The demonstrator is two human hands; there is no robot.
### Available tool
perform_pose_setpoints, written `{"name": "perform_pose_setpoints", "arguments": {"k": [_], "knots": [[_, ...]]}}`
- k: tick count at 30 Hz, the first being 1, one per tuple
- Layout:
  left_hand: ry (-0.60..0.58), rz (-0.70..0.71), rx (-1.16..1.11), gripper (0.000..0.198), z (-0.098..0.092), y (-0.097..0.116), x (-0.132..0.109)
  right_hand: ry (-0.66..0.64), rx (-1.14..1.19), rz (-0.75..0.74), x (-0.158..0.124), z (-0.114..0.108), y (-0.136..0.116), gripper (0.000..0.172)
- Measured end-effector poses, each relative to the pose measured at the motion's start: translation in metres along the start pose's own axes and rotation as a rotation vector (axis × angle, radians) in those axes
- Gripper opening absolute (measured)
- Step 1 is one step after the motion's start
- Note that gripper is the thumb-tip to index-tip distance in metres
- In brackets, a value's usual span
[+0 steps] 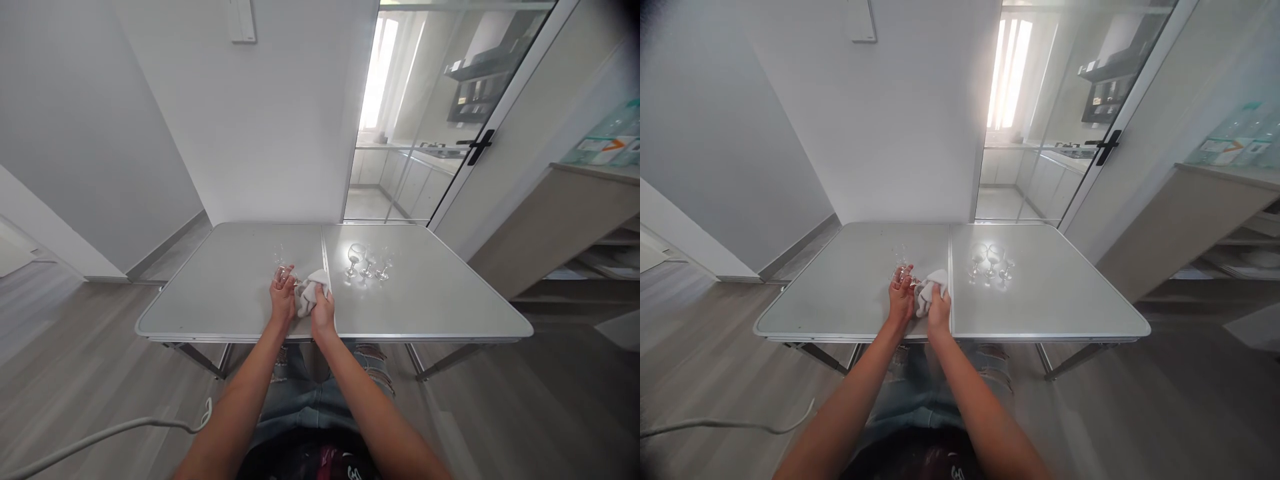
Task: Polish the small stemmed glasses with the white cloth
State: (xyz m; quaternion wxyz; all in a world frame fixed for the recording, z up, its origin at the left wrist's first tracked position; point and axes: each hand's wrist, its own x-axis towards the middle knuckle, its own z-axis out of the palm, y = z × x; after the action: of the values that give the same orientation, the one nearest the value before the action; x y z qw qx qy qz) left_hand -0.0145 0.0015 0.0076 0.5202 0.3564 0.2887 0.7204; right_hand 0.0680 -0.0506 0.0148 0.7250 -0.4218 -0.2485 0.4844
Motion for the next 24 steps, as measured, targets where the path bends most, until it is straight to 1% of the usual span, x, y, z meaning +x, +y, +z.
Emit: {"name": "perform_pose_setpoints", "arguments": {"k": [2, 4, 6, 8, 10, 12, 14, 17, 19, 21, 22, 24], "knots": [[0.013, 0.005, -0.014, 0.06, -0.001, 0.0, 0.0, -0.003, 0.065, 0.077, -0.003, 0.0, 0.01, 0.049], [0.03, 0.008, -0.036, 0.058, -0.002, 0.001, 0.0, -0.026, 0.085, 0.125, -0.014, 0.0, 0.016, 0.053], [0.043, 0.009, -0.032, 0.056, -0.002, 0.001, -0.001, -0.049, 0.054, 0.115, -0.025, -0.002, 0.016, 0.052], [0.041, 0.013, -0.003, 0.055, -0.001, 0.002, -0.002, -0.043, -0.018, 0.045, -0.029, -0.005, 0.009, 0.049], [-0.004, 0.002, 0.01, 0.055, 0.0, 0.002, -0.004, -0.015, -0.088, -0.035, -0.023, -0.009, 0.0, 0.046], [-0.068, -0.019, -0.012, 0.057, 0.001, 0.001, -0.005, 0.007, -0.103, -0.058, -0.009, -0.012, -0.006, 0.047], [-0.107, -0.036, -0.042, 0.059, 0.001, 0.0, -0.004, 0.015, -0.062, -0.006, 0.003, -0.013, -0.006, 0.048], [-0.086, -0.042, -0.036, 0.058, 0.0, -0.001, -0.002, 0.005, 0.048, 0.103, 0.008, -0.009, 0.003, 0.051], [-0.051, -0.035, -0.026, 0.058, -0.001, 0.0, 0.0, -0.032, 0.125, 0.148, 0.0, -0.004, 0.011, 0.053], [-0.023, -0.023, -0.034, 0.06, -0.003, 0.0, 0.001, -0.075, 0.149, 0.159, -0.012, -0.002, 0.017, 0.052], [-0.015, -0.019, -0.044, 0.06, -0.003, 0.001, 0.001, -0.087, 0.121, 0.153, -0.018, -0.002, 0.018, 0.05], [-0.002, -0.014, -0.055, 0.059, -0.005, 0.001, 0.002, -0.091, -0.017, 0.119, -0.027, -0.006, 0.017, 0.043]]}}
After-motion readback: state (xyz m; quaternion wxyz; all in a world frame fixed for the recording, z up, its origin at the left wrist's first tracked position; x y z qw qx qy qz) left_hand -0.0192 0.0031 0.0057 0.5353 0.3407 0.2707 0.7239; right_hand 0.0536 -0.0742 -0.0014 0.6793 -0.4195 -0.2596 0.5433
